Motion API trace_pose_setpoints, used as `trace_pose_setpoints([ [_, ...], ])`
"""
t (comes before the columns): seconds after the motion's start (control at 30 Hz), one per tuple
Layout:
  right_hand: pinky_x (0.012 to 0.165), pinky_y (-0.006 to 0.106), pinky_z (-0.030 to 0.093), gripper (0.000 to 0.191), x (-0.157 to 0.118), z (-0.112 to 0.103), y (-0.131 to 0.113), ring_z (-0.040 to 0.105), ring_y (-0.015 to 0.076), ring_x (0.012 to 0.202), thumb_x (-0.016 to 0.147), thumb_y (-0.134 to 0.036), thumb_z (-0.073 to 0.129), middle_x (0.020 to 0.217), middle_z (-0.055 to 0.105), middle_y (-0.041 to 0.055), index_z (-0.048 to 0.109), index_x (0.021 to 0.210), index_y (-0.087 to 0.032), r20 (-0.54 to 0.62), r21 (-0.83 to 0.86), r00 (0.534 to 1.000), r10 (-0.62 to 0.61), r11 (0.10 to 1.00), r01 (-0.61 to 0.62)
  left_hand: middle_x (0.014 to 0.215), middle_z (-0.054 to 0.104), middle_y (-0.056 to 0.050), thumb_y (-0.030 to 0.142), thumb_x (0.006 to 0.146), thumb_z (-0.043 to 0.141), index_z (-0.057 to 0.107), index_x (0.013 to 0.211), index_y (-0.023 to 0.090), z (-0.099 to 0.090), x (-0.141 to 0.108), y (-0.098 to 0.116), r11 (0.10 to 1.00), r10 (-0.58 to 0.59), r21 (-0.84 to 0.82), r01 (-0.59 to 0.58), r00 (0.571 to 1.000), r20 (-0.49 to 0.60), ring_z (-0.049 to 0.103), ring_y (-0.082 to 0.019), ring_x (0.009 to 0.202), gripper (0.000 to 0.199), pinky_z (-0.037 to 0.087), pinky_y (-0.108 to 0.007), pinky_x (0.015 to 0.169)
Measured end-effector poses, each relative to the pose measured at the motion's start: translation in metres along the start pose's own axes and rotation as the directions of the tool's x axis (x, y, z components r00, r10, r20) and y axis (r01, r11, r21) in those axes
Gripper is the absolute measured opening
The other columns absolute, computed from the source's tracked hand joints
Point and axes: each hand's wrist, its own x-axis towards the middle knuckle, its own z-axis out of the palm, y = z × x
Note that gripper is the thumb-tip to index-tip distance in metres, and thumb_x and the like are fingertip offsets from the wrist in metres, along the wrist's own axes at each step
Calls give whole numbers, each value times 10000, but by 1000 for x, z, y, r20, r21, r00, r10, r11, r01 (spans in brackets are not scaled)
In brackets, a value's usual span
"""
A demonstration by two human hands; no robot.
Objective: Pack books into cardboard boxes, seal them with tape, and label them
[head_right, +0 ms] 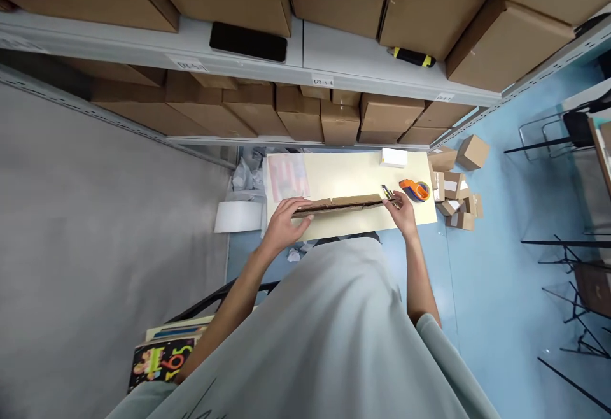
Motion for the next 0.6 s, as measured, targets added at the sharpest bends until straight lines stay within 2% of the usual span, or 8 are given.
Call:
trace_pose_setpoints([
  [0.13,1052,544,635,961,-3,-4,-2,747,311,1128,636,-861,895,1279,767,173,708,1303,-195,21,-38,999,43,998,-42,1245,795,-111,421,1046,613,752,1191,246,4,-2,0,996,-89,-31,88,996,-31,710,-296,1262,266,553,-489,1161],
  [0.23,1035,526,636,976,-2,-10,-3,752,296,1094,628,-851,910,1272,770,164,706,1325,-197,65,-62,996,56,997,-52,1250,804,-104,382,1014,626,758,1197,246,8,-5,4,988,-152,-23,152,988,-34,728,-299,1248,264,569,-470,1142],
  [0.33,1001,498,640,972,-2,-15,-6,753,274,1044,658,-866,883,1237,785,148,704,1342,-200,115,-111,993,41,993,-28,1263,819,-93,286,926,651,784,1193,252,14,-8,6,963,-270,6,270,962,-45,755,-316,1212,300,602,-465,1092],
  [0.47,949,480,634,785,-4,-18,-15,750,270,919,766,-913,771,1073,823,130,774,1087,-197,151,-243,989,-7,969,44,1146,857,-60,242,842,672,836,994,264,18,-8,9,908,-417,29,419,907,-56,805,-313,1098,225,638,-444,1019],
  [0.53,922,465,627,726,-6,-20,-23,757,281,881,823,-913,728,1012,832,129,783,975,-206,171,-288,984,-53,952,101,1095,866,-44,260,852,679,845,938,274,16,-8,15,892,-447,24,451,891,-81,818,-297,1045,188,646,-425,985],
  [0.6,920,449,623,691,-7,-24,-32,777,298,901,880,-895,695,1016,844,129,798,965,-217,186,-297,975,-121,939,173,1094,869,-45,309,896,691,852,958,276,10,-8,26,890,-449,22,456,883,-140,820,-293,1032,177,645,-420,968],
])
